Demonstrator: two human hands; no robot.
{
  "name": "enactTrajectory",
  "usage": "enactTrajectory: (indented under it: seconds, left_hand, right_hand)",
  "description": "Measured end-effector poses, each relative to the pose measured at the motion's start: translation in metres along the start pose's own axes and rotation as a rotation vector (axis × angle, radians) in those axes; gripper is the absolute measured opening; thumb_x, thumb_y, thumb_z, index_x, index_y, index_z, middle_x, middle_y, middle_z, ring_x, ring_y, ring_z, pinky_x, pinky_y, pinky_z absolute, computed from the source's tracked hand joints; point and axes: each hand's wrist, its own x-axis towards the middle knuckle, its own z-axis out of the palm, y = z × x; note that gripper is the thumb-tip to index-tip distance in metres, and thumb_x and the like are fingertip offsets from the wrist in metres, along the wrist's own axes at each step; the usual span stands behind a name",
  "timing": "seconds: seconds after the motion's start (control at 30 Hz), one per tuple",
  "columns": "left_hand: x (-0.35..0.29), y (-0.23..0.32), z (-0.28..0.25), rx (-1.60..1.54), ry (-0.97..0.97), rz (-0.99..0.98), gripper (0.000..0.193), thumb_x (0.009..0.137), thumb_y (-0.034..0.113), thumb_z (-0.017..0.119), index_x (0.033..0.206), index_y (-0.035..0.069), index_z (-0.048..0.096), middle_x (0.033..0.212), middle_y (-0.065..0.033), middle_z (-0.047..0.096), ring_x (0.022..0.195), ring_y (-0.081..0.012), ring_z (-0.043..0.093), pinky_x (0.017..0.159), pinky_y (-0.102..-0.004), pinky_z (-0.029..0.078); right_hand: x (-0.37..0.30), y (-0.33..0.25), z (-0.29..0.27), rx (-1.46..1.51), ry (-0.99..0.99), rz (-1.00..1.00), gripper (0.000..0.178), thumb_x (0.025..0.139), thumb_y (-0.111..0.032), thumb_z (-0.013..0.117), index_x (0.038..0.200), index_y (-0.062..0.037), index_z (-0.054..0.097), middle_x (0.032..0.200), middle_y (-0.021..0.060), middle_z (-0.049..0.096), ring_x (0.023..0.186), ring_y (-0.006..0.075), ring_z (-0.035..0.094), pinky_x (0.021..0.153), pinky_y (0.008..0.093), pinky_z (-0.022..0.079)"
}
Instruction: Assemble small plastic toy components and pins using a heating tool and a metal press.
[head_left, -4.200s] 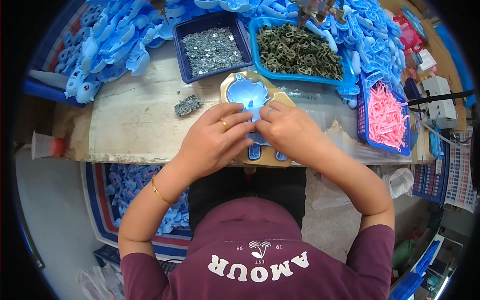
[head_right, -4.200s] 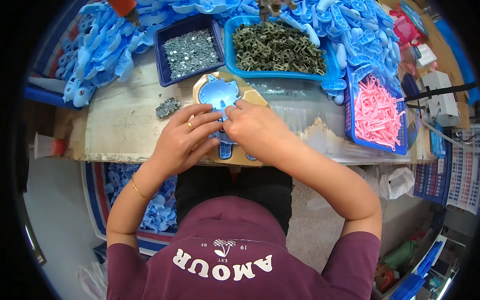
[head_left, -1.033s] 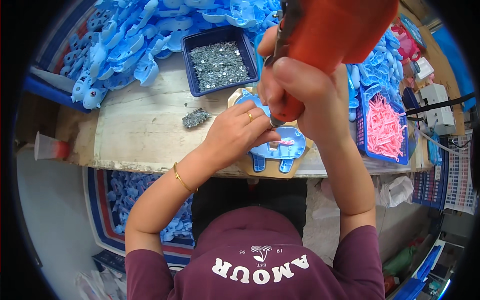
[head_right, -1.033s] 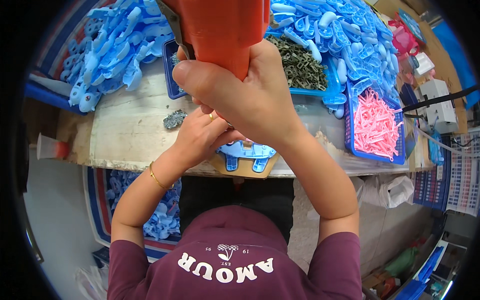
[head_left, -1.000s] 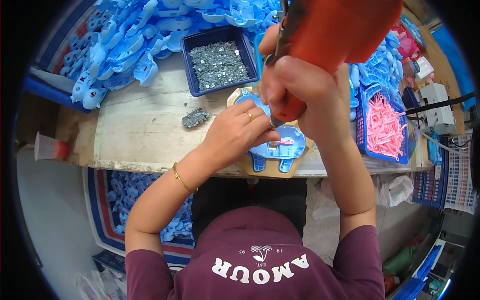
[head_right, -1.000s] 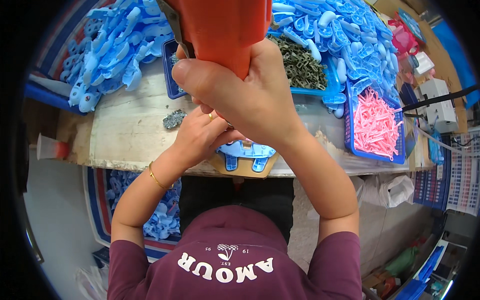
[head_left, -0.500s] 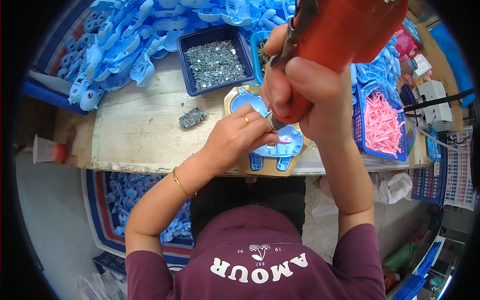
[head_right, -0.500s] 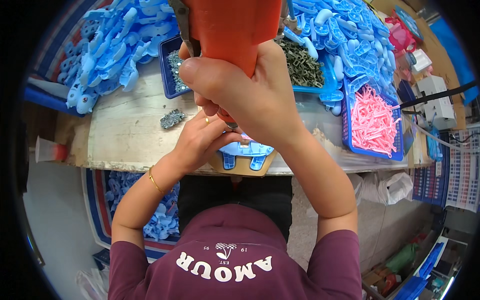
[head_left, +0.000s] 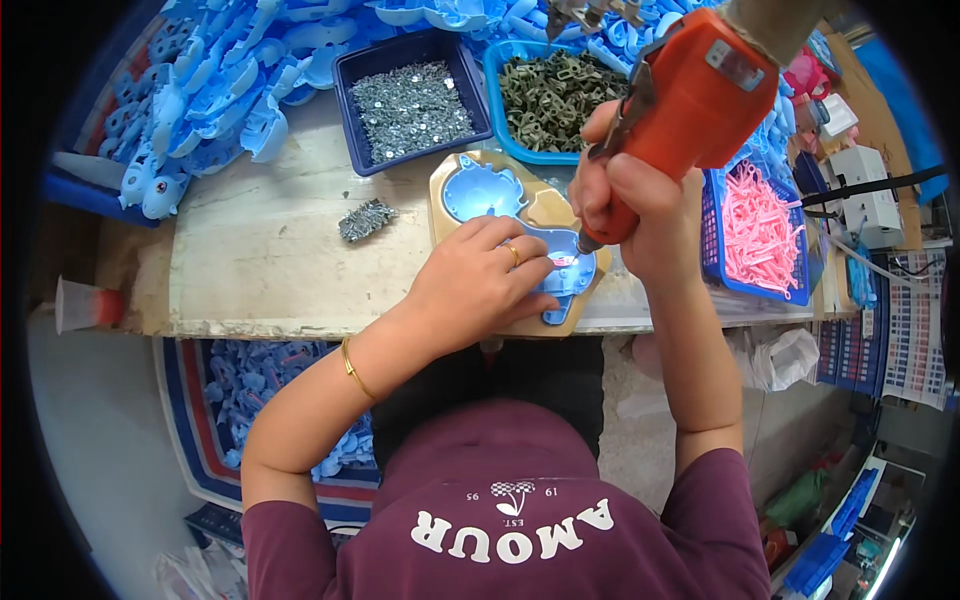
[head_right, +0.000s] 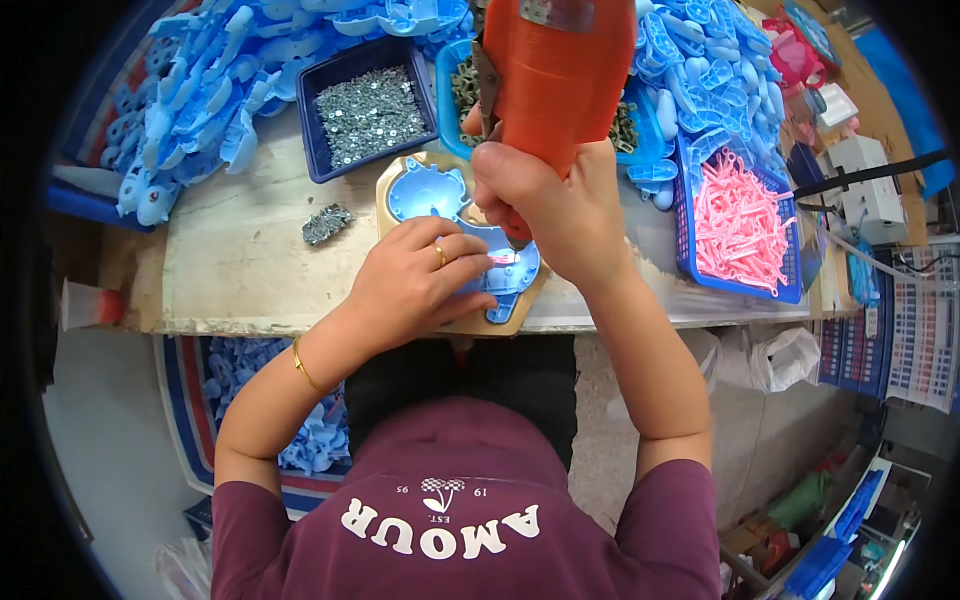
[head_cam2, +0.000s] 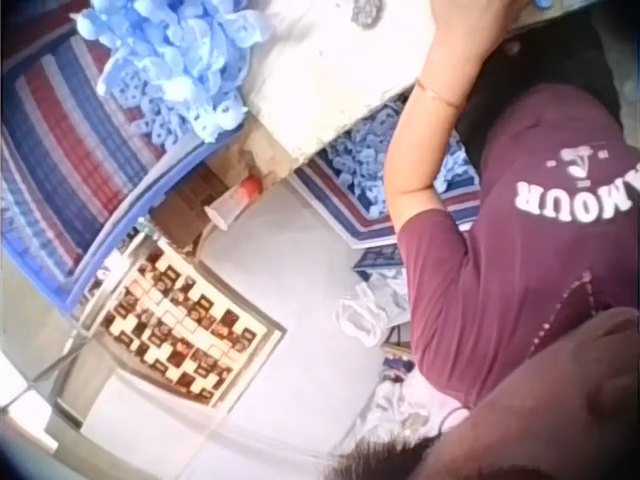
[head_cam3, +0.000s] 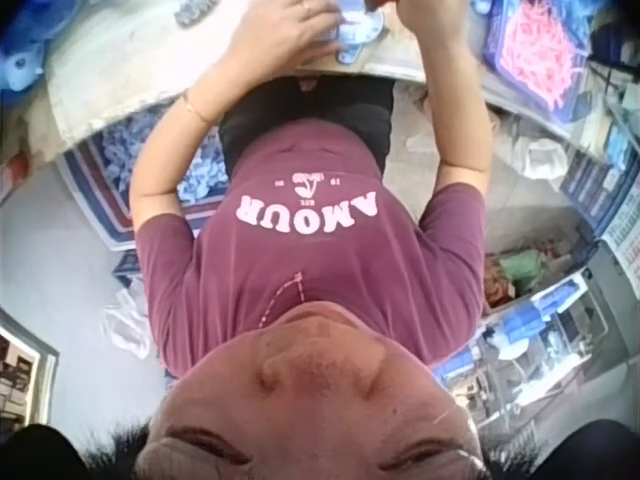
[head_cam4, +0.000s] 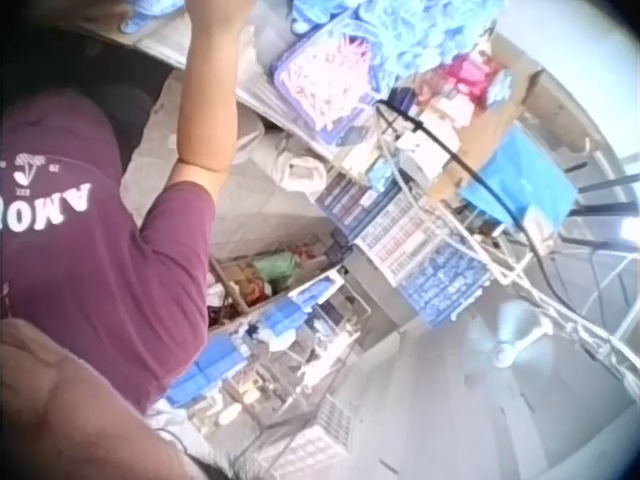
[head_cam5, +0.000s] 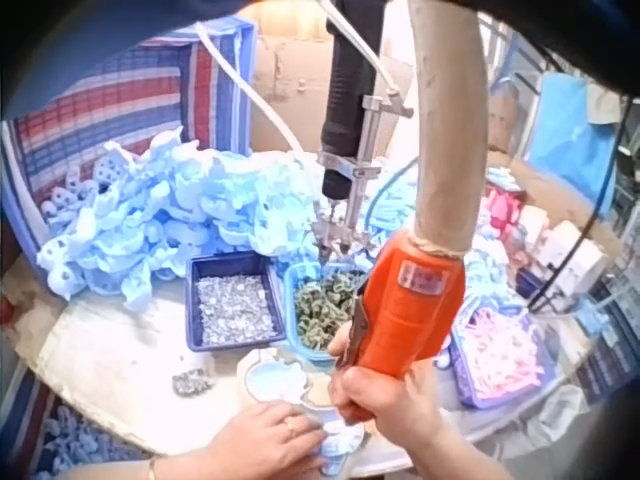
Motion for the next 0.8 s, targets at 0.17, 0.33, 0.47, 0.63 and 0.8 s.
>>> enactTrajectory:
  seconds: [0.17,0.33,0.47,0.63,0.8]
  left_hand:
    - [0.002,0.000,-0.001,0.028,-0.104,-0.034,0.031,0.077,0.027,0.082,0.102,0.011,0.073,0.106,-0.0003,0.069,0.100,-0.0226,0.063,0.088,-0.0373,0.052]
    - [0.000,0.002,0.000,0.024,-0.115,-0.047,0.031,0.078,0.027,0.081,0.103,0.011,0.072,0.104,-0.0009,0.069,0.096,-0.0220,0.063,0.086,-0.0363,0.052]
    - [0.000,0.001,0.002,0.011,-0.123,-0.055,0.026,0.079,0.027,0.077,0.095,0.008,0.069,0.099,-0.0026,0.065,0.095,-0.0219,0.061,0.084,-0.0356,0.050]
    - [0.000,0.002,0.004,0.012,-0.121,-0.062,0.026,0.080,0.028,0.077,0.096,0.008,0.070,0.098,-0.0026,0.065,0.093,-0.0223,0.061,0.082,-0.0354,0.051]
    - [0.000,0.003,-0.003,-0.028,-0.096,-0.076,0.026,0.082,0.027,0.078,0.098,0.009,0.070,0.103,-0.0029,0.069,0.095,-0.0232,0.063,0.084,-0.0355,0.052]
  right_hand:
    - [0.001,0.008,-0.001,-0.029,0.015,-0.027,0.033,0.086,-0.019,0.061,0.112,0.0016,0.053,0.065,0.0063,0.057,0.052,0.0123,0.050,0.051,0.0274,0.043]
    - [-0.004,0.012,0.004,-0.051,0.041,-0.046,0.025,0.088,-0.015,0.060,0.107,0.0005,0.054,0.064,0.0060,0.056,0.050,0.0114,0.049,0.046,0.0253,0.040]
    - [-0.003,0.018,0.005,-0.049,0.081,-0.097,0.021,0.088,-0.013,0.061,0.104,0.0002,0.054,0.064,0.0056,0.056,0.049,0.0105,0.048,0.045,0.0240,0.038]
    - [-0.005,0.019,0.003,-0.047,0.132,-0.128,0.022,0.089,-0.015,0.062,0.104,-0.0003,0.054,0.065,0.0052,0.056,0.049,0.0104,0.048,0.044,0.0241,0.037]
    - [0.002,-0.004,0.006,-0.146,-0.031,-0.178,0.038,0.096,-0.025,0.066,0.119,0.0034,0.055,0.076,0.0058,0.063,0.065,0.0095,0.059,0.060,0.0229,0.047]
